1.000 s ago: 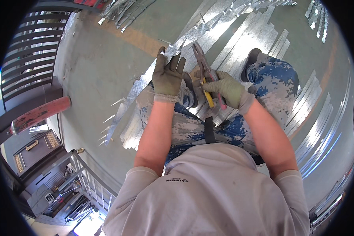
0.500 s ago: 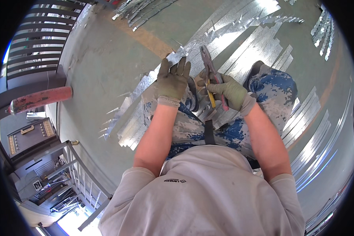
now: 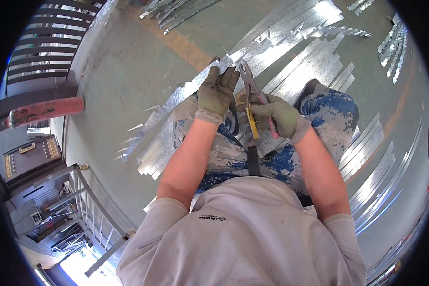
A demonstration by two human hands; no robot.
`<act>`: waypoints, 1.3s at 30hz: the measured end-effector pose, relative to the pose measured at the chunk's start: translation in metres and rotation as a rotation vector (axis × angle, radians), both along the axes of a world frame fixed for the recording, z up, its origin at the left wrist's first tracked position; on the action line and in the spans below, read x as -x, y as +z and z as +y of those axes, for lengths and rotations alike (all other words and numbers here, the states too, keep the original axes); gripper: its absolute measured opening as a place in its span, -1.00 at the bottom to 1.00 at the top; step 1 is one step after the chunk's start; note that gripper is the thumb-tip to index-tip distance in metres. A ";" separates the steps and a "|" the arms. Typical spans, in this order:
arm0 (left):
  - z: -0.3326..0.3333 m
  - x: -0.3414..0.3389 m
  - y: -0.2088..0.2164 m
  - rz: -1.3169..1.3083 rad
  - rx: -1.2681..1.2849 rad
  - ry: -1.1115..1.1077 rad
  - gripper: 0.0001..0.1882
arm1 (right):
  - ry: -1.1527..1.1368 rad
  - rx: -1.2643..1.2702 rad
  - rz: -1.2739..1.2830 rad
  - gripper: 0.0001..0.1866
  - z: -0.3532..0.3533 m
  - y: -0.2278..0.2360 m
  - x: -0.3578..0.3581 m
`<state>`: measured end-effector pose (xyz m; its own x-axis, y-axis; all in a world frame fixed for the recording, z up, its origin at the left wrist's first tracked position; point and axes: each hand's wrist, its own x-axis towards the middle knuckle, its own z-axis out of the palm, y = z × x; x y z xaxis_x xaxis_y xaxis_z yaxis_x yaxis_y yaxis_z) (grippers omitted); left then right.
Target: The person sits on the floor and uses tin snips to cut a long metal strip into smaller pieces. They repeatedly position the snips, cut, and drop the pieces onto the floor.
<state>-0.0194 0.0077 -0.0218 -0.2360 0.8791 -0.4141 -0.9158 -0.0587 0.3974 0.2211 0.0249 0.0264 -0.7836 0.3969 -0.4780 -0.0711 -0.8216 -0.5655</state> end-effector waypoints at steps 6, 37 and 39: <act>0.000 0.002 0.000 -0.014 -0.166 -0.074 -0.61 | 0.052 0.194 0.306 -0.37 0.002 -0.003 0.001; -0.009 0.018 0.004 -0.092 -0.258 -0.153 -0.69 | 0.006 0.388 0.404 -0.53 -0.002 0.003 -0.001; -0.011 0.019 0.003 -0.088 -0.201 -0.126 -0.74 | -0.009 0.309 0.272 -0.56 0.000 0.012 0.000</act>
<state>-0.0381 -0.0028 -0.0190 -0.0899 0.9662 -0.2417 -0.9513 -0.0115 0.3081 0.2215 0.0251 0.0380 -0.8949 0.2748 -0.3516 -0.1923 -0.9485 -0.2519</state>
